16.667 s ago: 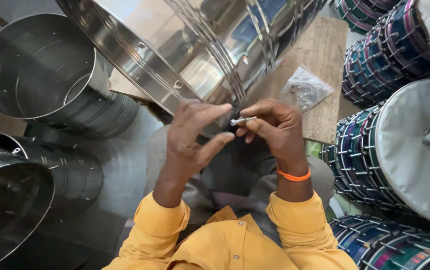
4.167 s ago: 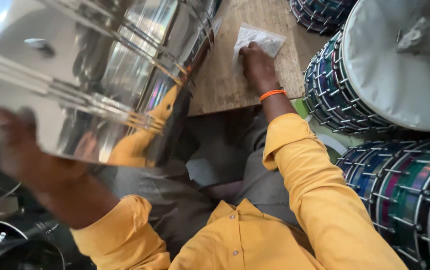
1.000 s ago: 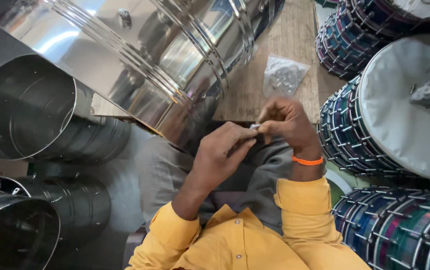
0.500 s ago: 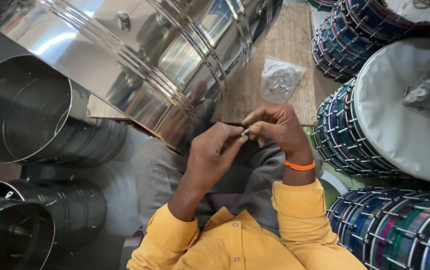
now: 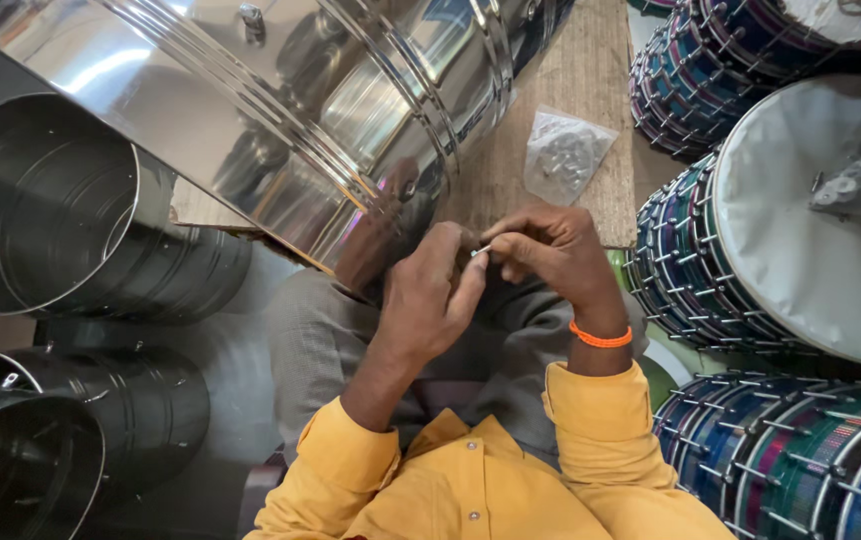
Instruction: The person sits on the floor and installs metal lugs onto a large shiny drum shell using a small tool. They repeatedly pick up lugs from a plastic bag, position them on the shell, and tighten them.
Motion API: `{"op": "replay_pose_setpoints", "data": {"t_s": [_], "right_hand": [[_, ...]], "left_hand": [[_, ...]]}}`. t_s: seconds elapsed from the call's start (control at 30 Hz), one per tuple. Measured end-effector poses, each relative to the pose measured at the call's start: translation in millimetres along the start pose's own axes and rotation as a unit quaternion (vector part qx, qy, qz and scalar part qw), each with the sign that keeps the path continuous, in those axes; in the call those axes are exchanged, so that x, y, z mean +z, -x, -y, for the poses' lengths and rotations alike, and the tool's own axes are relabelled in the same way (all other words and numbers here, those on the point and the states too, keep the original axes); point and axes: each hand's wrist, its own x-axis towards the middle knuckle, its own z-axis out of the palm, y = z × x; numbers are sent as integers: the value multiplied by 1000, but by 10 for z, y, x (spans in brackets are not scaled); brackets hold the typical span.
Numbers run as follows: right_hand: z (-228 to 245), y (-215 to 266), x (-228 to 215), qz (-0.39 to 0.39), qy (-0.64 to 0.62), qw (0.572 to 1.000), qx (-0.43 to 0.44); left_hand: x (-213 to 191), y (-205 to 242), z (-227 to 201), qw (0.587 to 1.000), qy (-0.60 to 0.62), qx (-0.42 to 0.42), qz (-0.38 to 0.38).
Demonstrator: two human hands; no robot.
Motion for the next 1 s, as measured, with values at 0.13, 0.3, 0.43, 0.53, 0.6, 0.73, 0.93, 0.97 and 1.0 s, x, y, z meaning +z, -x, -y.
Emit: {"op": "replay_pose_setpoints", "data": {"t_s": [0.13, 0.3, 0.43, 0.53, 0.6, 0.73, 0.93, 0.97, 1.0], "right_hand": [[127, 26, 22, 82, -24, 985, -147], [227, -4, 64, 45, -15, 999, -17], [127, 14, 21, 17, 24, 999, 16], [42, 0, -25, 31, 34, 997, -64], [29, -5, -87, 31, -4, 993, -116], [38, 45, -190, -100, 13, 992, -82], [-113, -6, -585, -238, -97, 950, -176], [-176, -37, -635, -252, -82, 952, -156], [-259, -77, -666, -266, -67, 952, -135]], "left_hand": [[69, 13, 155, 994, 85, -60, 37], [163, 53, 309, 989, 109, -88, 44], [258, 56, 456, 965, 201, -156, 67], [283, 63, 586, 847, 441, -279, 103], [295, 103, 646, 779, 541, -300, 106], [335, 133, 737, 819, 497, -274, 82], [523, 263, 986, 874, 372, -295, 99], [558, 285, 1038, 875, 364, -302, 105], [583, 302, 1090, 874, 363, -303, 113]]}}
